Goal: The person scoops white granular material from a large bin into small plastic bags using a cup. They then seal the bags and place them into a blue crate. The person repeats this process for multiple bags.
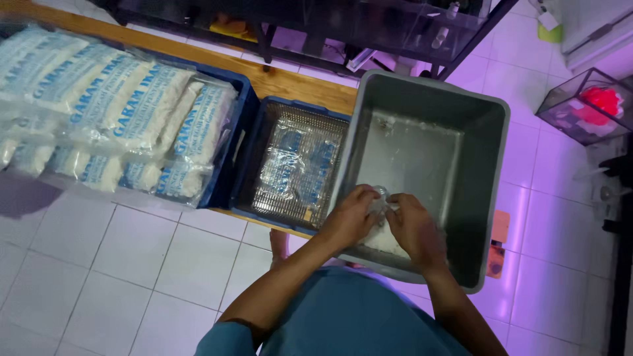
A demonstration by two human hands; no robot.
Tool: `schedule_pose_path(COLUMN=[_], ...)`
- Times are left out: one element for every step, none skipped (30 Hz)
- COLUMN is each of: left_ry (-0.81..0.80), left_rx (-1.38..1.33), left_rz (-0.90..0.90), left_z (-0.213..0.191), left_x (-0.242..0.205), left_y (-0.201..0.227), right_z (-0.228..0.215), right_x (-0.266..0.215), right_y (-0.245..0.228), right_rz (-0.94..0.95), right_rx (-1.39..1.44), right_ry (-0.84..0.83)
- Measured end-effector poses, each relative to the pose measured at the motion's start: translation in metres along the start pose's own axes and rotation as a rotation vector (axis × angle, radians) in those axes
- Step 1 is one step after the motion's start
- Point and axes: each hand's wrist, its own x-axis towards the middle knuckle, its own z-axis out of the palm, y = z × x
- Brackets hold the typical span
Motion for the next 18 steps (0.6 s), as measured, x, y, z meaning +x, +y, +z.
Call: schedule_pose_path(left_ry=[-0.009, 0.060, 0.133, 0.128, 0.179, 0.230, 0.225, 0.255, 0.280, 0.270, 0.242, 0.213, 0.198, 0.147, 0.094, 0.077, 0.050, 0.023], left_rx=[-0.009, -0.003, 0.001, -0.011, -0.041, -0.071, -0.074, -0.080, -0.086, -0.089, -0.103, -0.116, -0.117, -0.117, -0.118, -0.121, -0.119, -0.117], left_rz=[0.004, 0.060, 0.113, 0.115, 0.095, 0.075, 0.079, 0.047, 0.016, 0.022, -0.047, -0.116, -0.108, -0.174, -0.239, -0.230, -0.307, -0.384], left_z=[-0.010, -0.020, -0.031, -0.045, -0.061, -0.078, -0.087, -0.096, -0.104, -0.111, -0.118, -0.123, -0.125, -0.126, -0.124, -0.124, -0.120, -0.116], left_x=[-0.001, -0.003, -0.005, -0.008, -0.009, -0.011, -0.015, -0.019, -0.023, -0.026, -0.029, -0.032, -0.034, -0.035, -0.035, -0.035, -0.034, -0.033], left_y=[-0.005, -0.011, -0.017, -0.019, -0.023, -0.027, -0.041, -0.054, -0.067, -0.078, -0.086, -0.094, -0.105, -0.116, -0.125, -0.134, -0.141, -0.148], right_z=[0.010, 0.021, 0.032, 0.040, 0.048, 0.055, 0.066, 0.077, 0.088, 0.099, 0.110, 0.120, 0.130, 0.139, 0.147, 0.157, 0.166, 0.174], right_x=[0.003, 0.006, 0.010, 0.013, 0.018, 0.024, 0.029, 0.033, 0.037, 0.042, 0.046, 0.048, 0.051, 0.054, 0.055, 0.056, 0.055, 0.055], right_y=[-0.007, -0.015, -0.023, -0.035, -0.047, -0.059, -0.069, -0.078, -0.086, -0.095, -0.102, -0.109, -0.114, -0.119, -0.121, -0.122, -0.121, -0.120], right_rz=[0.012, -0.077, -0.168, -0.158, -0.083, -0.008, -0.003, 0.061, 0.129, 0.138, 0.152, 0.166, 0.179, 0.166, 0.157, 0.173, 0.140, 0.107], right_rx=[-0.003, -0.030, -0.061, -0.069, 0.016, 0.101, 0.100, 0.093, 0.088, 0.090, 0.088, 0.086, 0.091, 0.097, 0.101, 0.103, 0.104, 0.105], right_ry=[0.003, 0.151, 0.296, 0.295, 0.285, 0.275, 0.280, 0.264, 0.251, 0.258, 0.238, 0.219, 0.229, 0.221, 0.214, 0.225, 0.252, 0.278])
